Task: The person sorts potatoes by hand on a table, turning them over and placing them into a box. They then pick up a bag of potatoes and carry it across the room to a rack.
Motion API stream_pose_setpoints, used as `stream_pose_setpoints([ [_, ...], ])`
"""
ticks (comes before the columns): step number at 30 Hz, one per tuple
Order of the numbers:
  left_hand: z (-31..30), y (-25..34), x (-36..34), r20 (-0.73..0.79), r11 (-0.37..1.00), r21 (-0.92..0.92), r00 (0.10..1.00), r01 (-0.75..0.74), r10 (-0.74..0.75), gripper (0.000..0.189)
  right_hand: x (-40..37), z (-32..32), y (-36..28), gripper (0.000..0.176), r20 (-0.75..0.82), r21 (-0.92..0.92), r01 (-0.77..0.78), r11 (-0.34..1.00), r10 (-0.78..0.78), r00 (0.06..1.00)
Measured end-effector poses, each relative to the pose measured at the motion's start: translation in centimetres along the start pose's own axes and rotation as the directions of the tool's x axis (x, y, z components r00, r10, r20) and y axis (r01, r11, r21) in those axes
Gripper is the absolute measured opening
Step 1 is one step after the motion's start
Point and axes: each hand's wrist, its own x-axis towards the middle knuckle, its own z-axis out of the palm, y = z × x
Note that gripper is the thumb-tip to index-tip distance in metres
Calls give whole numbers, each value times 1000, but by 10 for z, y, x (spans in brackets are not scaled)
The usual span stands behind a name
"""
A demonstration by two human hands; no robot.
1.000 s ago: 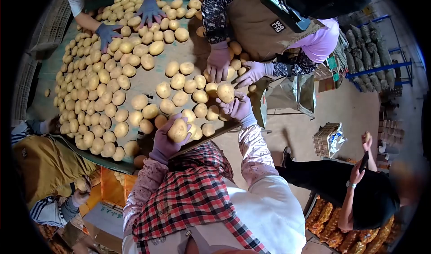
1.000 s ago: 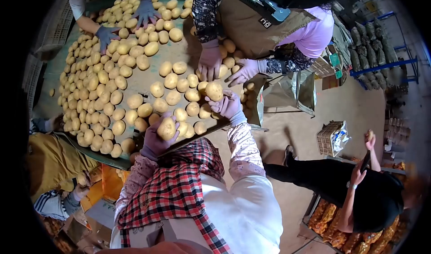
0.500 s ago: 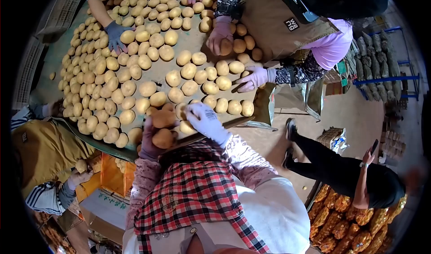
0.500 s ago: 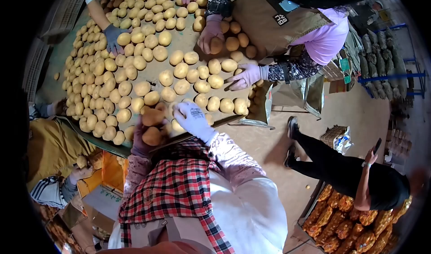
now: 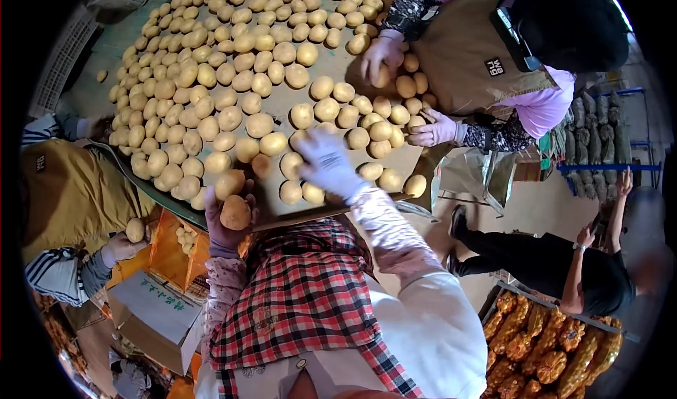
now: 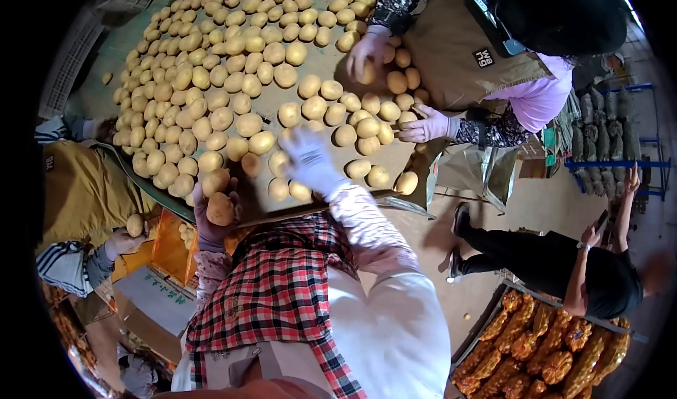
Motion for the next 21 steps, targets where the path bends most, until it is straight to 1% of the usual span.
stream_pose_setpoints([
  [1, 5, -4, 0, -82, 999, -36, 996, -39, 36, 65, -1, 18, -14, 65, 120, -14, 78, 997, -76, 990],
  [2, 6, -5, -4, -99, 998, -7, 994, -57, 56, 65, -9, 51, -7, 67, 157, -72, 155, 985, -143, 977],
  [4, 6, -3, -12, -129, 993, 57, 986, -99, 106, 64, -15, 41, 4, 64, 191, -6, 159, 987, -154, 969],
  [6, 7, -2, -18, -105, 986, 48, 981, -159, 164, 63, -23, 16, 18, 59, 247, -115, 56, 992, -26, 969],
  [7, 6, -2, -23, -100, 982, 40, 977, -185, 188, 63, -27, 15, 26, 52, 147, -208, 15, 978, 16, 989],
  [8, 6, -5, -28, -116, 975, 44, 969, -216, 220, 62, -38, 9, 35, 45, 99, -307, -76, 949, 111, 989],
  [9, 7, -7, -29, -127, 967, 49, 959, -249, 253, 62, -33, -6, 24, 44, 223, -341, -199, 919, 284, 932],
  [10, 8, -8, -28, -136, 958, 54, 949, -281, 286, 62, -32, -15, 16, 44, 331, -390, -310, 867, 447, 831],
  [11, 9, -9, -29, -87, 957, 88, 955, -276, 283, 61, -48, 1, 14, 39, 72, -120, -219, 968, 229, 971],
  [12, 11, -9, -30, -40, 956, 123, 961, -267, 273, 61, -46, -1, -4, 38, 103, -36, -135, 990, 138, 985],
  [14, 18, -7, -32, 59, 947, 201, 968, -252, 245, 61, -46, 20, -21, 46, 129, 65, 60, 996, -68, 989],
  [16, 37, -8, -43, -164, 966, 114, 954, -233, 250, 64, -43, 26, -22, 48, 258, -63, 12, 998, 4, 966],
  [17, 42, -11, -49, -274, 970, 71, 931, -232, 242, 66, -41, 27, -21, 49, 318, -127, -4, 992, 44, 947],
  [18, 36, -9, -55, -220, 965, 127, 942, -230, 254, 66, -38, 14, -18, 49, 355, -160, -48, 986, 103, 929],
  [20, 20, -2, -68, -115, 945, 232, 958, -232, 263, 66, -40, -32, -7, 49, 428, -231, -132, 964, 222, 876],
  [21, 23, 1, -69, -15, 974, 127, 982, -186, 190, 70, -54, -16, 22, 43, 351, -69, -212, 975, 223, 909],
])
